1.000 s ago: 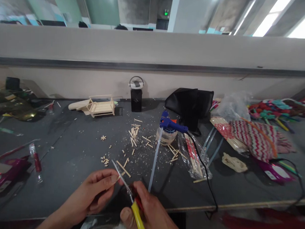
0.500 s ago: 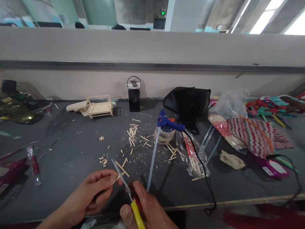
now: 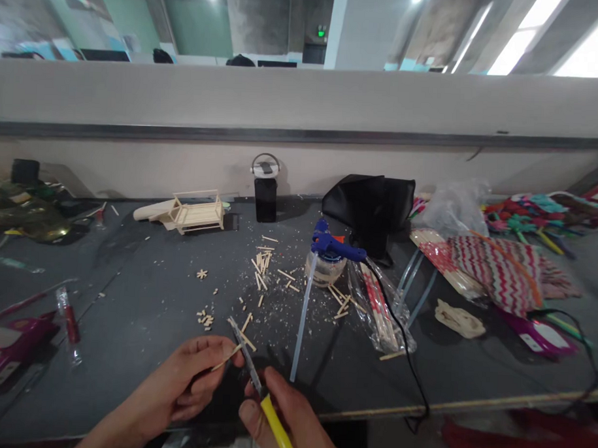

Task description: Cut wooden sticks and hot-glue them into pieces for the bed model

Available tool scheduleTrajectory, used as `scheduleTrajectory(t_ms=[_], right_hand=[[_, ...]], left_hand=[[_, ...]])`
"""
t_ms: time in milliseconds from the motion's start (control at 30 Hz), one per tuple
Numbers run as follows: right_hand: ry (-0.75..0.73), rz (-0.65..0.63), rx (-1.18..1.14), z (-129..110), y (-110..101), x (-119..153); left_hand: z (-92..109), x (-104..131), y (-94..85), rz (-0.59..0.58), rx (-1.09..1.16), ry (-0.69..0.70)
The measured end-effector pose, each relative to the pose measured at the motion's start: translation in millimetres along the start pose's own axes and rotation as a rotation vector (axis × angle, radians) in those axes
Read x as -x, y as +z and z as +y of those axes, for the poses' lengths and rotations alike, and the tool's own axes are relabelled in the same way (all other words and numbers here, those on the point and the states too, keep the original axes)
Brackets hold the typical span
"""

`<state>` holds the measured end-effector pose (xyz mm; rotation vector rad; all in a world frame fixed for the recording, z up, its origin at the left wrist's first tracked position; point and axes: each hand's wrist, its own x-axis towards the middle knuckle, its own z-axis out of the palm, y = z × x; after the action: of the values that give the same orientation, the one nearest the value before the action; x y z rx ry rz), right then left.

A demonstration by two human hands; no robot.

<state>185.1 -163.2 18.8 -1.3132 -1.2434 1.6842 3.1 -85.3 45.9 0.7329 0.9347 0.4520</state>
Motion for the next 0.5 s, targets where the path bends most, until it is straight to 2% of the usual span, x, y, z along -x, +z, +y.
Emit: scheduleTrajectory(t_ms=[67,133,267,333,500], right_hand=[[0.028,0.005,-0.028,3,0,1],[0.05,0.023,-0.051,5,1,1],[0.121,0.042,-0.12,5,3,-2],[0.131,0.019,-0.154,2,5,-4],[0.101,-0.023,-0.245,-2,6,-9]], left_hand=[[0,0,-2.2,-0.002,-0.029,-0.022],[0,0,-4.5,0.026,-0.095,0.016],[-4,-3,-9.8,0.083,-0.138,0.275],[-10,-9,-11.6,0.045,-0.027,0.346],[-30,-28,-6.7,-0.111,0.4,0.352]])
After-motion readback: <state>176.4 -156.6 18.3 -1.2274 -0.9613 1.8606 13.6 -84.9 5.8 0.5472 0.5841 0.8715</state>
